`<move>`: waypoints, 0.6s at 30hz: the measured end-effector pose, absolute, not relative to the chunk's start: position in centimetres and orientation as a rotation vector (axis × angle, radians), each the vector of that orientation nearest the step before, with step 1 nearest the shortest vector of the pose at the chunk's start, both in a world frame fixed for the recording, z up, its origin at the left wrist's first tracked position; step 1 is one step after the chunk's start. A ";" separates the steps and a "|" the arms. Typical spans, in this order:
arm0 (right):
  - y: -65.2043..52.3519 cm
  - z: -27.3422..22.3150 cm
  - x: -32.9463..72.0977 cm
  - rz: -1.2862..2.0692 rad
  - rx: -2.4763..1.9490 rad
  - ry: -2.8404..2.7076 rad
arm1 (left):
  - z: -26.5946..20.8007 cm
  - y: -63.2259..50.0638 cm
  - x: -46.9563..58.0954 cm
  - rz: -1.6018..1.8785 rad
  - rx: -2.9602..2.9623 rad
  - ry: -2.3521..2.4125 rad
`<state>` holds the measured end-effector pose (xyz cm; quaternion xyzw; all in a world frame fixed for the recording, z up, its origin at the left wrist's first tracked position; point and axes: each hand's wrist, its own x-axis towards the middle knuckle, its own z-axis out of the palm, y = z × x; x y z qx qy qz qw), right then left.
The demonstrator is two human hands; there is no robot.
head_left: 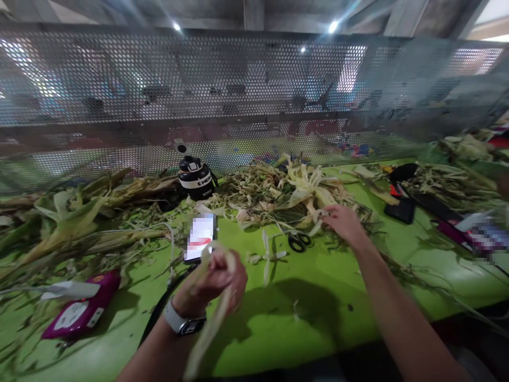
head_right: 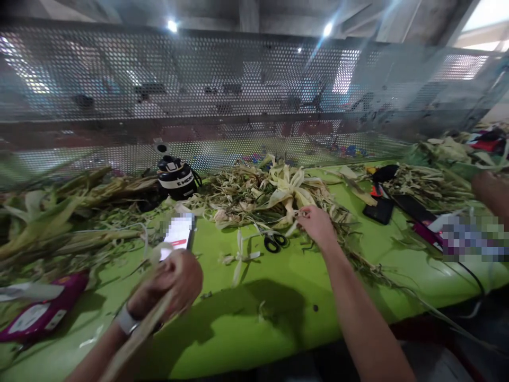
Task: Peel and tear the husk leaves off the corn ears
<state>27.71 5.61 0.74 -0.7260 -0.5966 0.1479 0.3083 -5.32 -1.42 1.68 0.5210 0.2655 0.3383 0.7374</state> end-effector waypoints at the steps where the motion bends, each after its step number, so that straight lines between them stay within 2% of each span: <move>1: 5.7 0.7 28.0 0.380 -1.930 -1.562 | 2.0 -1.2 -4.7 0.822 1.145 0.700; 4: 5.5 1.2 27.9 0.270 -1.948 -1.506 | 2.4 -0.6 -2.8 0.982 1.212 0.969; 7: 4.7 2.1 26.4 0.074 -1.803 -1.482 | 1.9 -0.3 -2.0 1.006 1.248 1.028; 9: 4.1 2.5 24.9 0.182 -1.599 -1.536 | 1.6 -0.3 -2.2 0.960 1.229 0.966; 11: 3.5 2.6 23.4 0.451 -1.472 -1.711 | 1.5 -0.4 -2.6 0.919 1.183 0.883; 14: 2.7 2.2 21.9 0.520 -1.557 -2.048 | 1.8 -0.4 -3.1 0.935 1.074 0.825; 18: 1.8 1.9 21.0 0.256 -1.887 -2.335 | 2.1 -0.1 -3.2 0.959 0.876 0.791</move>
